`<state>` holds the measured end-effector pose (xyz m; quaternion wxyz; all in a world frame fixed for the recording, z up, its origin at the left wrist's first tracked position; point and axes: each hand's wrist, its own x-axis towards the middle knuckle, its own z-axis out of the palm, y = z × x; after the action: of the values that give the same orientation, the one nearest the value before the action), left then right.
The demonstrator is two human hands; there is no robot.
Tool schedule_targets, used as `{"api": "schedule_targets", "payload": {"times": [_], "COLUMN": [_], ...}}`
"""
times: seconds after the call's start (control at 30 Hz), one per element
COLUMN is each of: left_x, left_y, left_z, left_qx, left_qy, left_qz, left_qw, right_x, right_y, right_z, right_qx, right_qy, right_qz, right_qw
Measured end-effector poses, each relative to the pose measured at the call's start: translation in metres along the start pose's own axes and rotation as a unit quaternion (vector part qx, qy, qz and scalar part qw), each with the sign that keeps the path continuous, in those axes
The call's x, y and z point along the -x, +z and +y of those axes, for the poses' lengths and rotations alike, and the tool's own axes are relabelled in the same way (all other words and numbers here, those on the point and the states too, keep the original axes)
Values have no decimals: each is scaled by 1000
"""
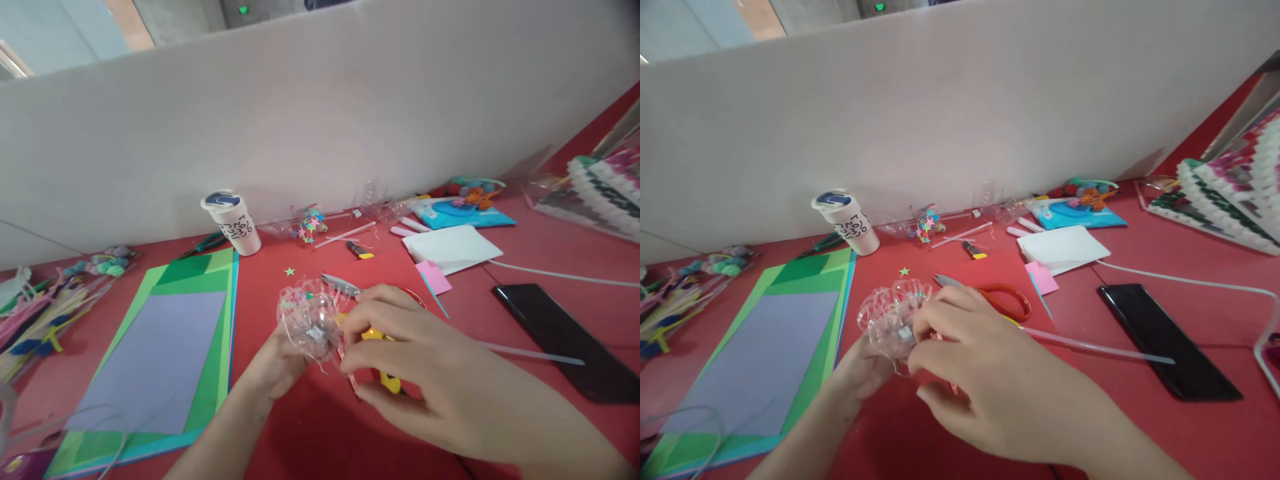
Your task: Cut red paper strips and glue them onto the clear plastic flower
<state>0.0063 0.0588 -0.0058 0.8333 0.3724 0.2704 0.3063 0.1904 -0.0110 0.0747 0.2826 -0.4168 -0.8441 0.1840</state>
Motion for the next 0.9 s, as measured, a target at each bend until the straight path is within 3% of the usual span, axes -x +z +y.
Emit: {"api": "schedule_targets", "payload": {"times": [0.3,0.43,0.53,0.77,0.9], "left_x": [-3,-1,0,3,4], "left_y": [6,8,8,0,-1], "left_z": [2,2,3,8,8], "left_qx": [33,24,4,-37,-39], "left_qy": [28,21,7,-36,-48], "left_qz": [39,57,62,24,10], "left_qw": [998,998,998,998,998], "right_x": [-11,-11,-9,-6,-5], "right_y": [31,27,20,10,12], "right_z": [7,6,4,7,7], "right_qx": [182,152,98,60,66], "right_qy": [-38,-59,-31,-1,16], "right_qz": [83,117,112,103,43], "right_qw": [979,980,988,993,997]}}
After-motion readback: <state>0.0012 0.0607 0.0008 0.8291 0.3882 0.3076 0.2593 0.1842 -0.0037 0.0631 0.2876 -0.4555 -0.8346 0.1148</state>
